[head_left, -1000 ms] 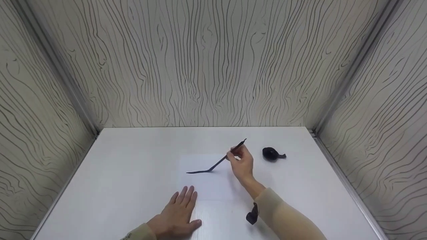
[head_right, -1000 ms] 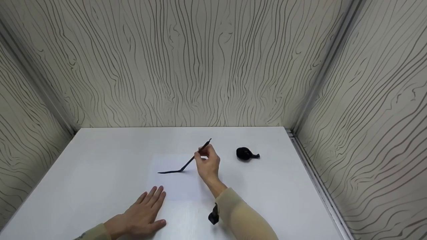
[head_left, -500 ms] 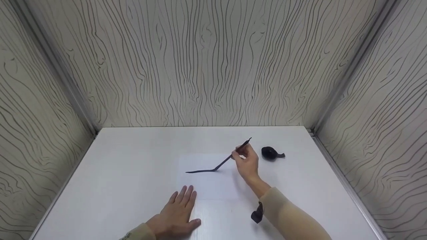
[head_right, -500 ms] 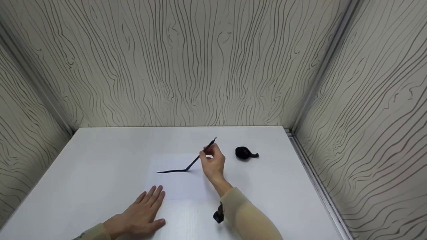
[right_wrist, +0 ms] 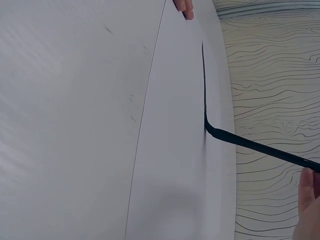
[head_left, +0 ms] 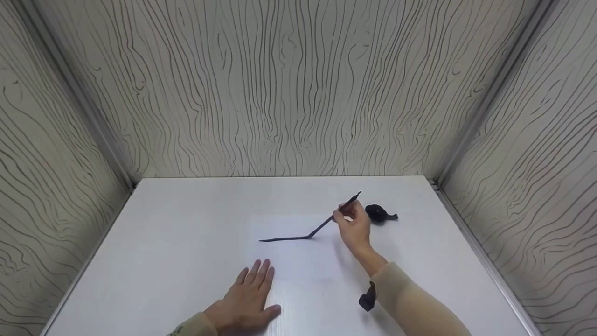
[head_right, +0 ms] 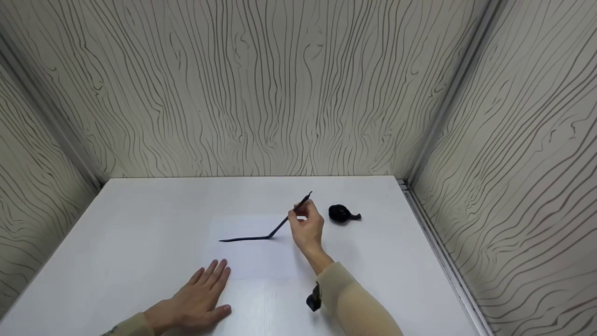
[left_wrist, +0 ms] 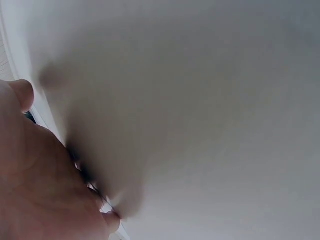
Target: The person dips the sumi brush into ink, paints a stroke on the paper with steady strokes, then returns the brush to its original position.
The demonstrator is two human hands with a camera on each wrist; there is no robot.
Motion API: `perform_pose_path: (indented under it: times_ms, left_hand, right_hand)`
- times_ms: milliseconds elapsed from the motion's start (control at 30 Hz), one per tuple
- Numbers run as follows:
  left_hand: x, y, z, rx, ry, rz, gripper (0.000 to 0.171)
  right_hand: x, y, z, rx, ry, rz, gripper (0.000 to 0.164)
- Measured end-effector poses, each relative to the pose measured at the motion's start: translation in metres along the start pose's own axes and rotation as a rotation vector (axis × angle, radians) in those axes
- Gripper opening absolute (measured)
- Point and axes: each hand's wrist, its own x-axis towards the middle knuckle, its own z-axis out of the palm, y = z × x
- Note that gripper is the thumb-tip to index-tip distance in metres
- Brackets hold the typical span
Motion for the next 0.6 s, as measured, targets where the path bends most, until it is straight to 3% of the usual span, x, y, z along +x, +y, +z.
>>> perform_pose_path:
  times_ms: [600]
  left_hand:
    - [0.001, 0.001, 0.000, 0.013, 0.002, -0.012, 0.100]
  right_hand:
    - [0.005, -0.004, -0.017, -0.090, 0.011, -0.024, 0.015]
